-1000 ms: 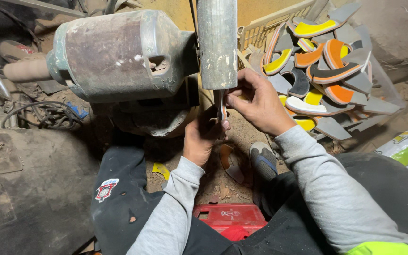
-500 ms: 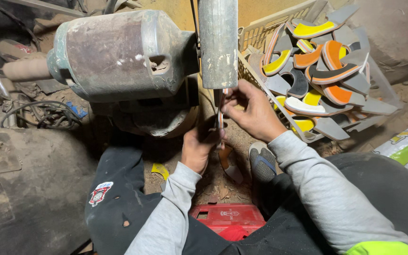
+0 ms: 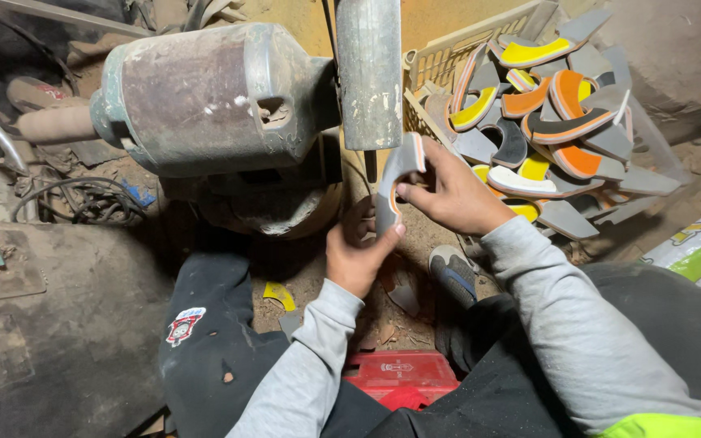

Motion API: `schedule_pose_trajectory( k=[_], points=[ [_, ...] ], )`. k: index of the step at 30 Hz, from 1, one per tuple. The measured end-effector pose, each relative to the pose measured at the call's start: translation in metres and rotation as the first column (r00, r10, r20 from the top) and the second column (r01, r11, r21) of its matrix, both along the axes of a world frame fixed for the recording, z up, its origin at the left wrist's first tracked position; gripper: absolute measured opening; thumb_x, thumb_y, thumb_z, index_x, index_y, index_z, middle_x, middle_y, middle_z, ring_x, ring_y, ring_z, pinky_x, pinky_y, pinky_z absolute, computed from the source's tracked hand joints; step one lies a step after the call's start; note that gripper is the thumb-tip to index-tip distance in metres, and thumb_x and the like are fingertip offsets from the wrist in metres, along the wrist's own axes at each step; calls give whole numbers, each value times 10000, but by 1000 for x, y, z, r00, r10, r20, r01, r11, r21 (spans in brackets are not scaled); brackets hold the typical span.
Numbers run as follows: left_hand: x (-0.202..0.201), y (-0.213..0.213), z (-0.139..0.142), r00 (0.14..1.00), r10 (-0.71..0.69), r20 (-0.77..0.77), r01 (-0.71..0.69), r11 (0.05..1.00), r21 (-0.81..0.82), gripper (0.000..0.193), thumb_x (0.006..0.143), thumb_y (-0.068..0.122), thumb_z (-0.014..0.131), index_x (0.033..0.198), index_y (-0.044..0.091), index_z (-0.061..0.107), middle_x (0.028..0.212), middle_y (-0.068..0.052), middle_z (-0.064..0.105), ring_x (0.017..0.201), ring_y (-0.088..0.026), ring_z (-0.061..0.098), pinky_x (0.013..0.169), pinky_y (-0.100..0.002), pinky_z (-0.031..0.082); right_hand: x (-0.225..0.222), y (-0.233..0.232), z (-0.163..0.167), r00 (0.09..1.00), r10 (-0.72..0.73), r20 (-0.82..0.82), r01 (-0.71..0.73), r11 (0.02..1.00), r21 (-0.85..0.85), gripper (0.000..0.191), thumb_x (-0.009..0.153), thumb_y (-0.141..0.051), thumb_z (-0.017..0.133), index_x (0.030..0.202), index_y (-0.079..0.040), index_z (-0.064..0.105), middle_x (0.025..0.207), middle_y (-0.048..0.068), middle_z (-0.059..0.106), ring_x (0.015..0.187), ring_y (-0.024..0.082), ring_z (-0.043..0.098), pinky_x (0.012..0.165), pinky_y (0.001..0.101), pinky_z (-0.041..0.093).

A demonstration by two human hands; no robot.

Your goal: The person uses a bench grinder to smooth the edges of multi-layered shoe sole pieces. They hold each piece with both hands, press it against the rotating wheel, and place finished pieces into a nearby basket.

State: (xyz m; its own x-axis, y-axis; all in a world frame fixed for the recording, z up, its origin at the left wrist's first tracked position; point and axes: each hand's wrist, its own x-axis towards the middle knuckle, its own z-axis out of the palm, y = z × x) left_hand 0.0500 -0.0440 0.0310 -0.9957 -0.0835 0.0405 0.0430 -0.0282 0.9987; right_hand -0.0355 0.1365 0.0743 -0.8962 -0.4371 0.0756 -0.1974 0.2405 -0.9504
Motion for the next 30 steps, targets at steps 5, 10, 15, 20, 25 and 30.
schedule_pose_trajectory(
  k=[5,10,15,20,25,30],
  points=[
    [-18,-11,12,955,-134,266,33,935,354,473,877,178,782,1301,-3,674,931,-64,704,791,-135,660,684,-315,590,-9,-19,11,995,-78,-56,76,996,-36,265,944,-71,684,1182,-14,582,998,23,659,902,81,626,854,254,548],
    [-10,-15,6,954,-159,255,52,924,379,448,893,202,776,1264,-27,669,976,-71,727,861,-153,699,697,-310,594,-3,-25,7,993,-98,-65,94,994,-56,290,905,-65,697,1172,0,604,984,13,643,889,82,608,833,260,540],
    [15,-17,-18,932,-163,324,-2,890,455,459,856,194,784,1227,-47,660,1014,-76,733,889,-204,736,679,-329,598,14,-28,-18,995,-88,53,87,996,18,204,914,-87,719,1057,1,603,903,8,653,837,82,621,794,268,565],
    [47,-12,-30,974,34,225,-37,999,10,452,834,161,846,1192,-76,703,1063,-125,781,946,-192,726,853,-313,586,20,-23,-34,979,74,190,-108,978,176,225,873,-119,745,1059,-30,656,859,19,688,788,104,632,758,298,561],
    [33,-7,-17,996,91,22,-83,968,-238,477,807,158,847,1195,-65,683,1052,-122,765,919,-190,743,842,-323,590,12,-13,-20,982,64,176,-81,993,90,231,893,-135,718,1092,-38,654,930,27,718,828,93,662,763,285,565],
    [5,-6,2,950,-132,284,9,917,398,436,869,158,772,1237,-44,655,995,-114,724,841,-203,723,643,-329,602,3,-17,1,996,-70,-60,75,994,81,253,936,-118,723,1109,-13,570,931,56,635,836,102,594,760,284,536]
  ],
)
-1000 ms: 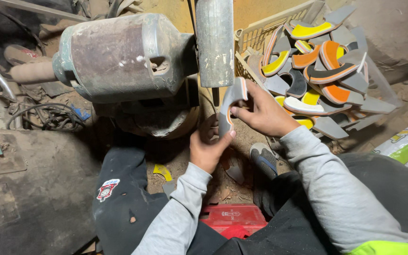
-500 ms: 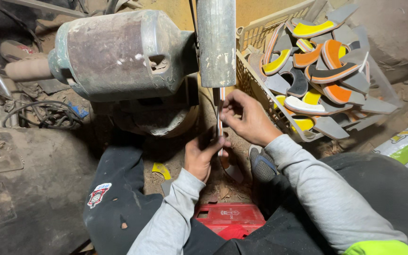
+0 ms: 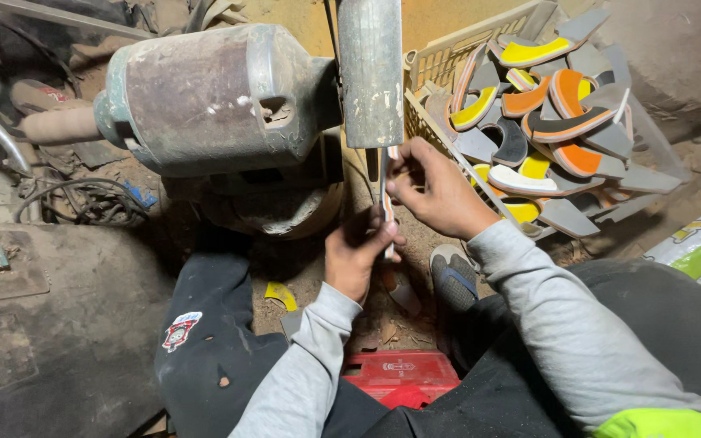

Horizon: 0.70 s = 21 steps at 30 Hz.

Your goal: The person uses a bench grinder to smooth the edges of multi-layered shoe sole pieces. They hold each piece with both hands, press it against the rotating wheel, and place finished pieces into a nearby basket.

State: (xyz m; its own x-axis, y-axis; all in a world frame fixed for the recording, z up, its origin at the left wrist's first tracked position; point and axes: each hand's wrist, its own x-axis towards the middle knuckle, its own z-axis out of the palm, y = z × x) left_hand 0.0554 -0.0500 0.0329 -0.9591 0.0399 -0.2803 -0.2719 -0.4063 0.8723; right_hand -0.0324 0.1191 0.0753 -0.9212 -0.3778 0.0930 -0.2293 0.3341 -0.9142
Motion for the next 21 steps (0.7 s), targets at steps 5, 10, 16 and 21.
schedule_pose_trajectory(
  k=[5,10,16,21],
  points=[
    [-4,-6,4,1000,2,18,-4,993,116,431,872,146,774,1219,-76,648,1022,-130,704,833,-229,722,621,-315,582,4,-13,2,998,-68,20,69,995,-68,246,915,-123,706,1098,-26,573,915,32,630,821,75,606,763,263,543],
    [14,-9,-10,997,-15,80,6,993,120,412,881,155,774,1183,-103,667,1024,-150,709,859,-255,735,634,-328,590,13,-14,-15,996,-76,50,74,996,45,227,895,-125,735,1027,-18,585,829,52,632,774,113,604,727,289,541],
    [38,-4,-23,997,32,-74,-54,949,-310,486,823,212,830,1192,-64,676,1041,-150,757,905,-241,744,771,-325,597,17,-2,-28,993,116,29,-119,973,198,299,855,-143,802,1074,-11,647,885,56,676,812,134,656,766,325,534],
    [21,1,-13,952,19,-306,-214,754,-621,534,782,188,863,1218,-48,666,1047,-135,760,881,-158,731,803,-287,589,7,10,-11,996,88,23,-88,996,-25,281,876,-97,766,1125,-25,660,929,19,676,833,114,603,757,290,525]
  ],
)
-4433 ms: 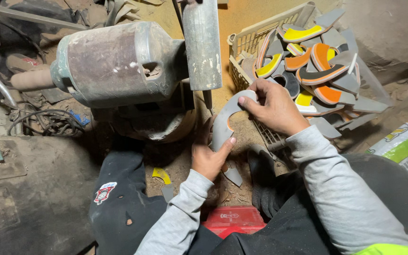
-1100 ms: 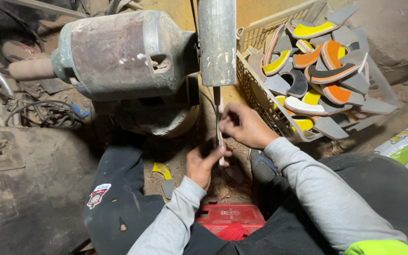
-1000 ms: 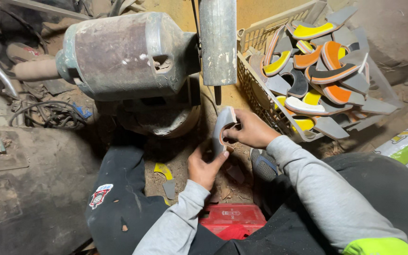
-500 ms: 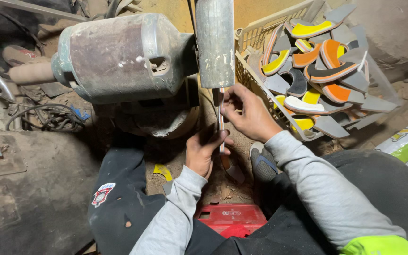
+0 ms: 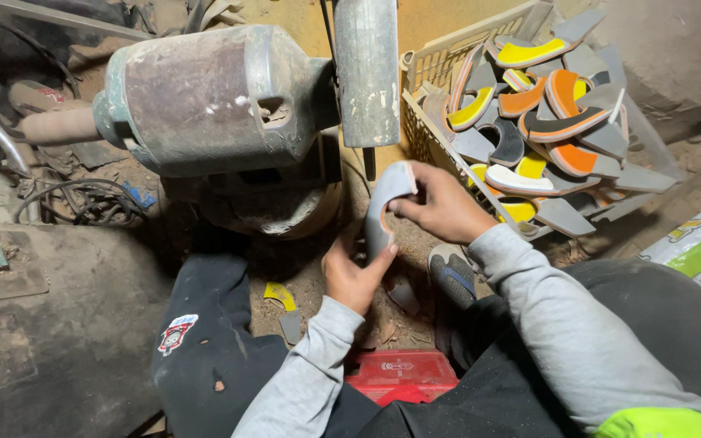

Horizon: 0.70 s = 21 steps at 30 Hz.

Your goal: The person uses a bench grinder to smooth the edges of multi-layered shoe sole pieces. They hold each piece with both hands, press it against the rotating wheel, and place finished pieces into a nearby basket.

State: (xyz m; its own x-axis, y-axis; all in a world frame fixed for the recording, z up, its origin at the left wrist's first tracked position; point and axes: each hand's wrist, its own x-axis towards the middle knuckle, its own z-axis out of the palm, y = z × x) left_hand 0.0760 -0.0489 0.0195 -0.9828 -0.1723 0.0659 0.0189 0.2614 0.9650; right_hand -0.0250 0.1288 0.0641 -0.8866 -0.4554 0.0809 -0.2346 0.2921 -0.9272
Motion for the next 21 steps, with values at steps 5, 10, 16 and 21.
schedule_pose_trajectory(
  k=[5,10,16,21],
  points=[
    [-27,-1,18,986,-158,54,112,865,489,438,869,149,823,1231,-46,671,1019,-87,743,870,-144,707,760,-295,606,-5,-5,28,978,-201,-47,200,980,-14,243,914,-83,759,1090,-9,610,885,33,616,770,90,557,688,258,489],
    [-41,-10,27,964,-244,109,125,773,621,398,881,138,801,1206,-49,667,1015,-96,722,853,-182,719,675,-328,620,-15,-20,39,982,-187,-9,183,970,-161,241,924,-58,705,1125,-8,581,981,16,687,901,72,688,822,248,582],
    [-20,-9,20,955,-228,188,60,772,633,396,883,161,766,1207,-40,661,1030,-126,724,855,-203,734,661,-340,636,-1,-21,28,990,-140,23,141,981,-133,258,922,-56,700,1159,-5,611,1018,45,679,928,102,673,853,273,577],
    [7,-6,-4,952,-224,206,44,770,636,399,890,190,778,1169,-75,671,1036,-154,733,868,-233,752,663,-359,644,13,-17,9,988,-156,6,156,986,58,259,873,-92,757,1081,2,635,916,59,707,853,109,683,786,289,576]
  ],
)
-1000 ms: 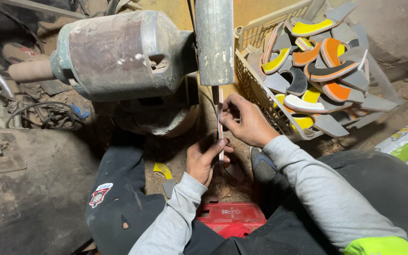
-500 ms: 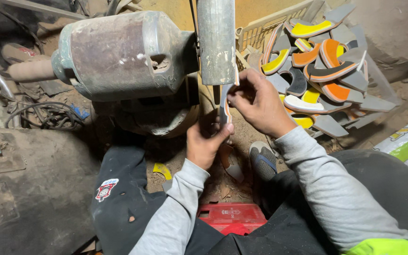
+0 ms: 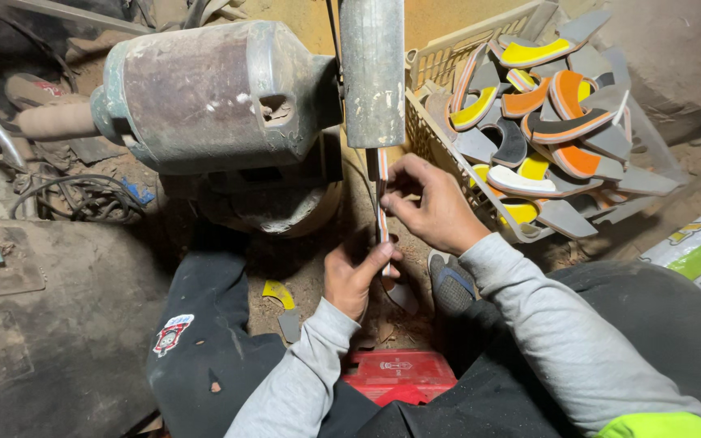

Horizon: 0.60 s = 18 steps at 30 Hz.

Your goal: The person uses a bench grinder to smooth the edges of multi-layered shoe sole pieces. They hold each piece with both hands, press it against the rotating wheel, and place finished pieces into a nearby basket.

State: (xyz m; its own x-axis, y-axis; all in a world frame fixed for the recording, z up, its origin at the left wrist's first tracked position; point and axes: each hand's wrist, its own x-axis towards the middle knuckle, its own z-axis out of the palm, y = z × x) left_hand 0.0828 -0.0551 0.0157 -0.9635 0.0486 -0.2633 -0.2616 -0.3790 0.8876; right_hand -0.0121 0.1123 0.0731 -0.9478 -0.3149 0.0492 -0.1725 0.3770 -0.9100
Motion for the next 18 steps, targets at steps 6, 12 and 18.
schedule_pose_trajectory(
  k=[6,12,18],
  points=[
    [19,10,-13,970,75,-229,-187,834,-520,509,821,224,848,1193,-50,635,1054,-141,743,936,-242,726,849,-348,585,-7,15,-10,944,200,264,-221,974,52,384,827,-127,778,1188,-20,704,952,91,784,806,118,711,748,310,585],
    [-1,8,5,967,71,-244,-186,850,-493,526,808,195,836,1225,-50,629,1019,-132,724,864,-236,723,752,-351,591,-12,17,1,984,156,-81,-148,985,93,304,861,-136,754,1120,-5,661,940,159,731,815,269,704,733,371,561],
    [-16,2,11,996,2,91,-21,977,214,435,884,147,770,1225,-86,634,999,-136,688,808,-224,708,613,-322,589,-12,-7,5,987,7,-159,14,992,129,215,886,-137,716,1010,-15,589,884,170,692,823,332,714,732,394,553]
  ],
)
